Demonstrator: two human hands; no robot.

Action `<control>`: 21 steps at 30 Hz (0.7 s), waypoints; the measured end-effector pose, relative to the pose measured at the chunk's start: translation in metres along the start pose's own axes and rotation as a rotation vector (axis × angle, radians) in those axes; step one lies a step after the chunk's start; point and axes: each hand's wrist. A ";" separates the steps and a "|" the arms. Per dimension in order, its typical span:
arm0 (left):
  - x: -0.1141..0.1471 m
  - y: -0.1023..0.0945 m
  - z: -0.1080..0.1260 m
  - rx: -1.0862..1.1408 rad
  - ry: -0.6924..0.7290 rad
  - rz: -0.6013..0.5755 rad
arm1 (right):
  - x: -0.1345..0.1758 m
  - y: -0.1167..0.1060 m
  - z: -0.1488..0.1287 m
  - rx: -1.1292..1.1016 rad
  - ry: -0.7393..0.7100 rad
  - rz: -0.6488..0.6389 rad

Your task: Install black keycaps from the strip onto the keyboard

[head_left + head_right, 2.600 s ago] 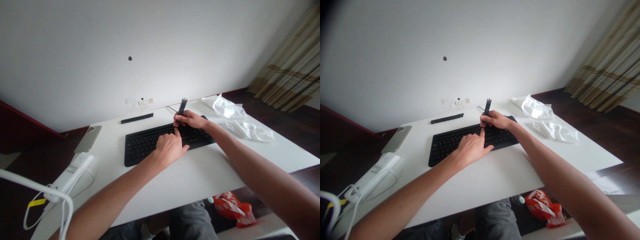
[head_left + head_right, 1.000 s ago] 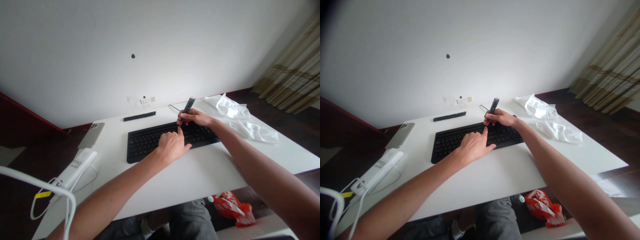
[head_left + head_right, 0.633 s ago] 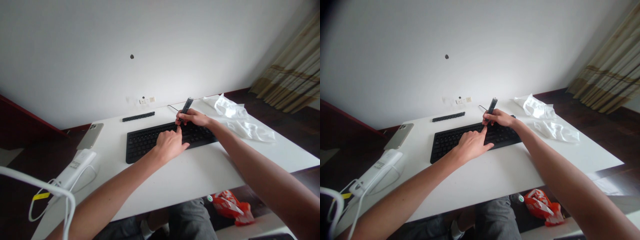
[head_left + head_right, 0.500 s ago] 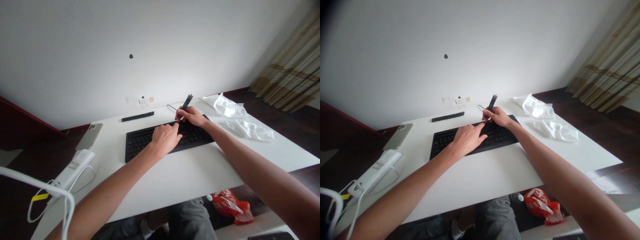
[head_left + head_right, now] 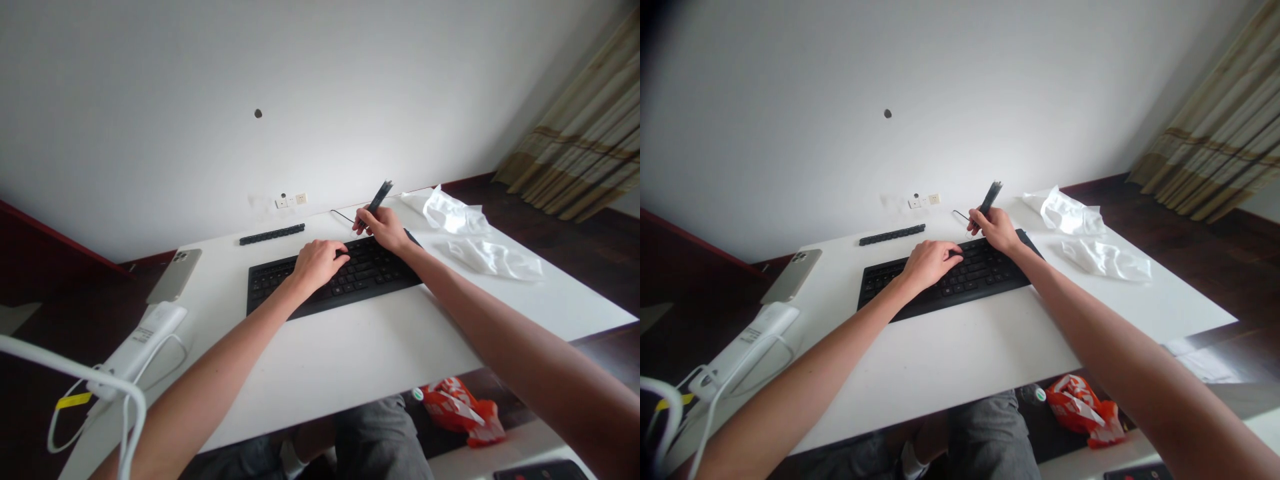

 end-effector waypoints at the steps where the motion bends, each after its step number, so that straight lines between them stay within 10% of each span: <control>1: 0.000 0.002 0.000 -0.008 0.007 0.016 | 0.000 0.000 0.001 0.003 -0.008 0.009; 13: -0.008 0.007 -0.014 0.011 0.044 0.108 | 0.001 0.002 -0.001 0.036 0.002 0.062; 21: -0.019 -0.008 -0.071 -0.051 -0.087 0.129 | 0.003 0.002 -0.005 0.030 0.015 0.037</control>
Point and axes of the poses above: each hand's wrist, its own x-axis away from the middle knuckle, its own y-axis out of the palm, z = x × y, and after that the axes turned 3 degrees about -x, right-handed
